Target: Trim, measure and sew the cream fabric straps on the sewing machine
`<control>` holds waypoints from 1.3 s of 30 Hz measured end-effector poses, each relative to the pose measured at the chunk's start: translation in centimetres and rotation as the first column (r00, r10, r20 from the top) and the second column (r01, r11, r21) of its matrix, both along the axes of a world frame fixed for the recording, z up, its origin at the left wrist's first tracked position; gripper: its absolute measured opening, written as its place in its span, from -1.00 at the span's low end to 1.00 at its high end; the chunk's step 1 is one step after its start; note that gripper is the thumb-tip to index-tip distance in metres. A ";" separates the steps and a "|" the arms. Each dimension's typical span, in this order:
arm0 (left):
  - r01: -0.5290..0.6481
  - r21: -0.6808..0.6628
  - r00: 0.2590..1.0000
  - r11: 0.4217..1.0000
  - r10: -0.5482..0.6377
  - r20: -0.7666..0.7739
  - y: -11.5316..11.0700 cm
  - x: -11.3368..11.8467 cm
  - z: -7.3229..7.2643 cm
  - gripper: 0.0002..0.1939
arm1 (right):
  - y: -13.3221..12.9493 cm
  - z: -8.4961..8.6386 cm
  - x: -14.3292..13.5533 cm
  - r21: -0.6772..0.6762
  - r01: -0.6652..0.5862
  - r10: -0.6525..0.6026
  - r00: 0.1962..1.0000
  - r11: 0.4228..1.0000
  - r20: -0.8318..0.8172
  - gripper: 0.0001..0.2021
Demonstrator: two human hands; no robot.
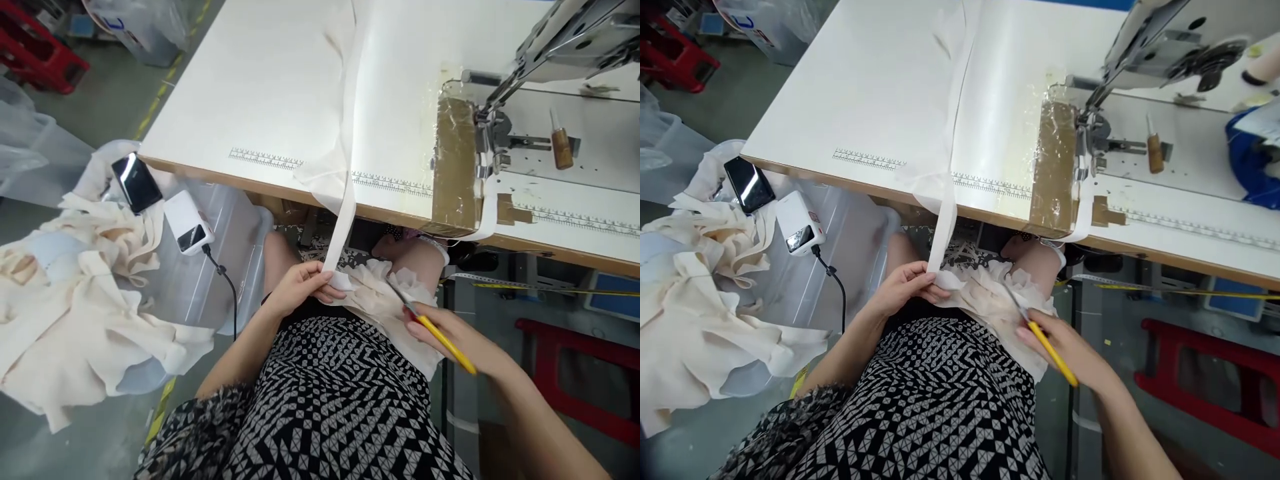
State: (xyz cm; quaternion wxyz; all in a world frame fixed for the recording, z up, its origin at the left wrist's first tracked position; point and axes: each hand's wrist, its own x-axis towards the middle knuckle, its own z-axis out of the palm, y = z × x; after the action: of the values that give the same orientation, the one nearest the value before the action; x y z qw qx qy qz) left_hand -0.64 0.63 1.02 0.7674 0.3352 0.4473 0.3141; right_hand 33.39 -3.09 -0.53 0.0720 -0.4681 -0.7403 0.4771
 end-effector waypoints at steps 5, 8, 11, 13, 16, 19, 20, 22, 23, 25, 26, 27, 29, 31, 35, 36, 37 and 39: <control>-0.036 -0.034 0.999 0.999 0.035 -0.015 -0.6 -0.3 -0.1 -0.46 | 6.5 1.6 -7.0 -0.157 -0.283 0.283 0.959 0.946 -0.025 -0.46; -0.061 -0.037 0.998 0.997 0.060 -0.021 -0.6 -0.3 0.2 -0.45 | 8.3 2.4 -8.7 -0.188 -0.338 0.342 0.940 0.922 -0.012 -0.42; -0.056 -0.040 0.998 0.998 0.055 -0.045 -0.6 -0.4 0.3 -0.43 | 8.9 2.9 -9.5 -0.140 -0.356 0.363 0.931 0.924 0.028 -0.37; -0.046 -0.045 0.997 0.998 0.043 -0.059 -0.6 -0.5 0.4 -0.43 | 9.0 3.1 -9.7 -0.064 -0.359 0.364 0.927 0.931 0.093 -0.36; -0.049 -0.051 0.997 0.998 0.046 -0.065 -0.5 -0.6 0.3 -0.44 | 8.9 3.2 -10.0 0.071 -0.361 0.334 0.910 0.930 0.246 -0.36; -0.055 -0.057 0.997 0.997 0.052 -0.060 -0.5 -0.7 0.2 -0.45 | 8.7 3.4 -10.0 0.137 -0.372 0.306 0.884 0.918 0.354 -0.37; -0.055 -0.057 0.997 0.997 0.052 -0.058 -0.5 -0.7 0.1 -0.45 | 8.6 3.4 -10.1 0.147 -0.376 0.302 0.879 0.915 0.370 -0.37; -0.048 -0.055 0.998 0.997 0.046 -0.052 -0.5 -0.7 0.1 -0.45 | 8.5 3.3 -10.1 0.163 -0.384 0.302 0.875 0.909 0.379 -0.37; -0.044 -0.055 0.998 0.997 0.041 -0.051 -0.5 -0.8 0.1 -0.45 | 8.5 3.3 -10.1 0.167 -0.387 0.305 0.876 0.907 0.374 -0.37; -0.036 -0.062 0.998 0.997 0.034 -0.046 -0.5 -0.8 0.1 -0.46 | 8.5 3.2 -10.1 0.164 -0.390 0.313 0.878 0.906 0.361 -0.37; -0.034 -0.067 0.999 0.997 0.031 -0.041 -0.5 -0.8 0.1 -0.46 | 8.6 3.2 -10.1 0.159 -0.393 0.318 0.878 0.906 0.358 -0.37; -0.034 -0.073 0.999 0.997 0.031 -0.035 -0.5 -0.8 0.1 -0.46 | 8.6 3.2 -10.1 0.153 -0.396 0.322 0.876 0.905 0.360 -0.37; -0.037 -0.080 0.999 0.996 0.035 -0.022 -0.5 -0.9 0.0 -0.47 | 8.7 3.2 -10.1 0.142 -0.405 0.330 0.866 0.903 0.374 -0.38; -0.040 -0.081 0.999 0.996 0.039 -0.015 -0.6 -1.0 0.0 -0.48 | 8.7 3.2 -10.1 0.138 -0.415 0.332 0.853 0.899 0.402 -0.39; -0.036 -0.090 0.999 0.995 0.034 -0.015 -0.7 -0.9 0.2 -0.49 | 8.8 3.0 -10.7 0.182 -0.432 0.314 0.833 0.883 0.455 -0.44; -0.033 -0.091 0.999 0.995 0.032 -0.015 -0.7 -0.8 0.2 -0.48 | 8.8 2.9 -10.9 0.191 -0.435 0.312 0.833 0.880 0.457 -0.45; -0.032 -0.091 0.999 0.995 0.031 -0.016 -0.7 -0.8 0.2 -0.47 | 8.8 2.9 -11.2 0.193 -0.437 0.314 0.833 0.879 0.456 -0.45; -0.030 -0.086 0.999 0.996 0.028 -0.028 -0.8 -0.9 -0.1 -0.47 | 8.9 2.9 -11.5 0.180 -0.438 0.321 0.832 0.881 0.452 -0.45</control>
State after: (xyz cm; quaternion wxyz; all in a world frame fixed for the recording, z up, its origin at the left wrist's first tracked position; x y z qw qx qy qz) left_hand -1.49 -0.19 0.95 0.7703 0.2995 0.4756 0.3012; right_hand 21.85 5.82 2.37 -0.1170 -0.3847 -0.8763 0.2654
